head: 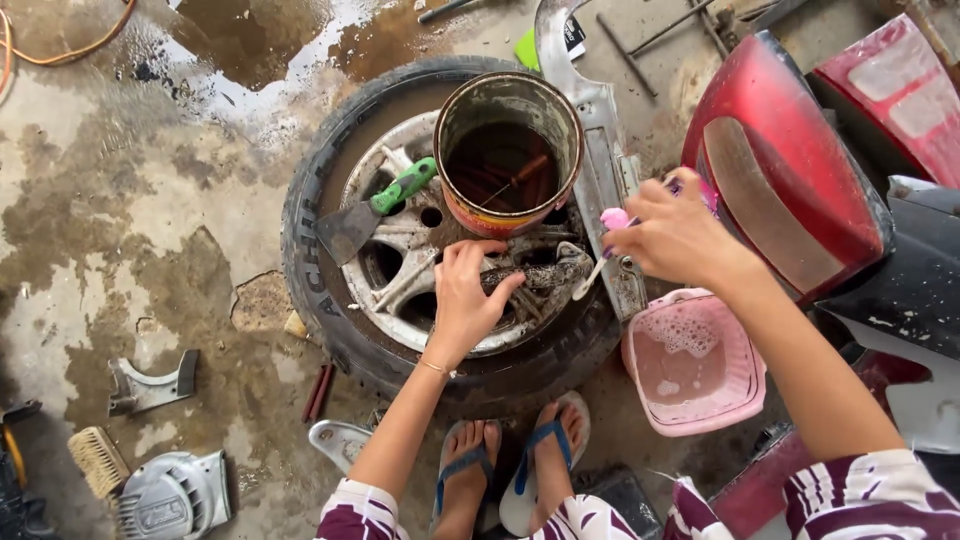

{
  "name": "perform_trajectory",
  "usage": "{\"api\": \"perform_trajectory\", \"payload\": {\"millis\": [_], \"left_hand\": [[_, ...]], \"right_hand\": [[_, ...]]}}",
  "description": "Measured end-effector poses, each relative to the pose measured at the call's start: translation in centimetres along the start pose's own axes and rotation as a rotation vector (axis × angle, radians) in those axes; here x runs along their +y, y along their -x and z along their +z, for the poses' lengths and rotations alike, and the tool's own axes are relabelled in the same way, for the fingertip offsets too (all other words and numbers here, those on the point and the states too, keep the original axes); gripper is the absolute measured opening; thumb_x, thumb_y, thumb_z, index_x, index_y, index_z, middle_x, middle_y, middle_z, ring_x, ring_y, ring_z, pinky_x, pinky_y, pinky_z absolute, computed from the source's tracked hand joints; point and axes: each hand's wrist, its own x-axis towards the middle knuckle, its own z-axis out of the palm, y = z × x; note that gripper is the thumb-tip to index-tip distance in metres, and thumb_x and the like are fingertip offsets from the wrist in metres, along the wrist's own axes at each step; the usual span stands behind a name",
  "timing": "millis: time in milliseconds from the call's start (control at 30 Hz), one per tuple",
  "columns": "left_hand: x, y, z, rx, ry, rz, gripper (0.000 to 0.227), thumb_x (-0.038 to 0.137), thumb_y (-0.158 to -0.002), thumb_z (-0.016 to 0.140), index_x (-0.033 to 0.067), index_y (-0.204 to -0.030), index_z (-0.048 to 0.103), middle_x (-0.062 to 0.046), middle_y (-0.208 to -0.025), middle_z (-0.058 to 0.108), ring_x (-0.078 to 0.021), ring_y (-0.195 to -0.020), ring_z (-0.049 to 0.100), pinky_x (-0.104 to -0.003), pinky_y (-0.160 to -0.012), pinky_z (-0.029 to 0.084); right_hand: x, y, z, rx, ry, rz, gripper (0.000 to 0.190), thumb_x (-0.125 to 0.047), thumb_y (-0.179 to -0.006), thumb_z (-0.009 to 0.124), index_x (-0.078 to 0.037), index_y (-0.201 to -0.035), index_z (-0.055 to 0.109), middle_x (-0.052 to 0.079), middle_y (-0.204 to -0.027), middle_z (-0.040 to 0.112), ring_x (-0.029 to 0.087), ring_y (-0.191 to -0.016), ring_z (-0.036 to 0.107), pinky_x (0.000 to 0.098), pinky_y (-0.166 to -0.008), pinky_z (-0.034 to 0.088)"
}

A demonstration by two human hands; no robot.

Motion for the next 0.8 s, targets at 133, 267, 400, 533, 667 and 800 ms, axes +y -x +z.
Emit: {"api": "perform_trajectory", "payload": {"millis": [133,267,400,533,667,800], "left_hand": [[0.1,1.2,-0.3,-0.029,0.006,-0.018,0.038,0.035,-0.094,0.076,0.0118,-0.120,0.061,-0.003,-0.114,0.063,-0.0262,-0.122,0.046,-0.049,-0.101,0.033],[0.2,0.5,-0.1,-0.016,0.018,-0.014,0.038,0.031,-0.092,0.077,0.0106,-0.120,0.062,-0.005,-0.114,0.064,-0.0274,-0.123,0.047,-0.050,-0.101,0.033],[0.0,0.8,-0.2,-0.010,0.012,-0.007,0.038,0.033,-0.093,0.077,0.0120,-0.120,0.061,-0.003,-0.113,0.063,-0.0258,-0.122,0.046,-0.048,-0.099,0.033],[-0.2,0.7,0.2,-0.006,0.013,0.004,0.038,0.032,-0.092,0.078,0.0127,-0.120,0.061,-0.002,-0.114,0.063,-0.0255,-0.122,0.047,-0.047,-0.099,0.034],[-0.7,0.7,0.3,-0.011,0.001,-0.001,0.038,0.036,-0.090,0.078,0.0148,-0.118,0.062,0.000,-0.114,0.065,-0.0242,-0.122,0.048,-0.046,-0.098,0.035],[-0.6,0.6,0.3,-0.018,0.007,-0.005,0.037,0.036,-0.091,0.077,0.0147,-0.118,0.062,0.001,-0.114,0.064,-0.0237,-0.122,0.047,-0.046,-0.098,0.035]], "right_hand": [[-2.4,2.9,-2.6,0.014,0.029,0.202,0.014,-0.058,-0.088,0.067,-0.045,-0.089,0.072,-0.005,-0.085,0.059,0.018,-0.094,0.054,0.0509,-0.097,0.035],[-8.2,5.5,0.8,0.148,0.037,0.422,0.008,-0.046,-0.096,0.064,-0.044,-0.100,0.070,-0.006,-0.086,0.055,0.019,-0.089,0.053,0.0496,-0.092,0.031],[-10.1,8.7,0.2,0.169,0.029,0.574,0.007,-0.046,-0.101,0.067,-0.043,-0.102,0.072,-0.006,-0.086,0.055,0.018,-0.089,0.055,0.0451,-0.091,0.032],[-12.1,8.3,1.8,0.195,0.079,0.670,0.006,-0.045,-0.098,0.071,-0.045,-0.104,0.073,-0.006,-0.084,0.055,0.017,-0.085,0.054,0.0476,-0.091,0.032],[-10.9,10.4,1.9,0.216,-0.009,0.776,0.004,-0.042,-0.099,0.073,-0.040,-0.102,0.075,-0.004,-0.084,0.056,0.018,-0.091,0.056,0.0471,-0.098,0.029],[-11.8,8.9,1.4,0.192,-0.008,0.777,0.006,-0.043,-0.097,0.073,-0.043,-0.103,0.074,-0.006,-0.084,0.057,0.019,-0.091,0.057,0.0499,-0.098,0.032]]}}
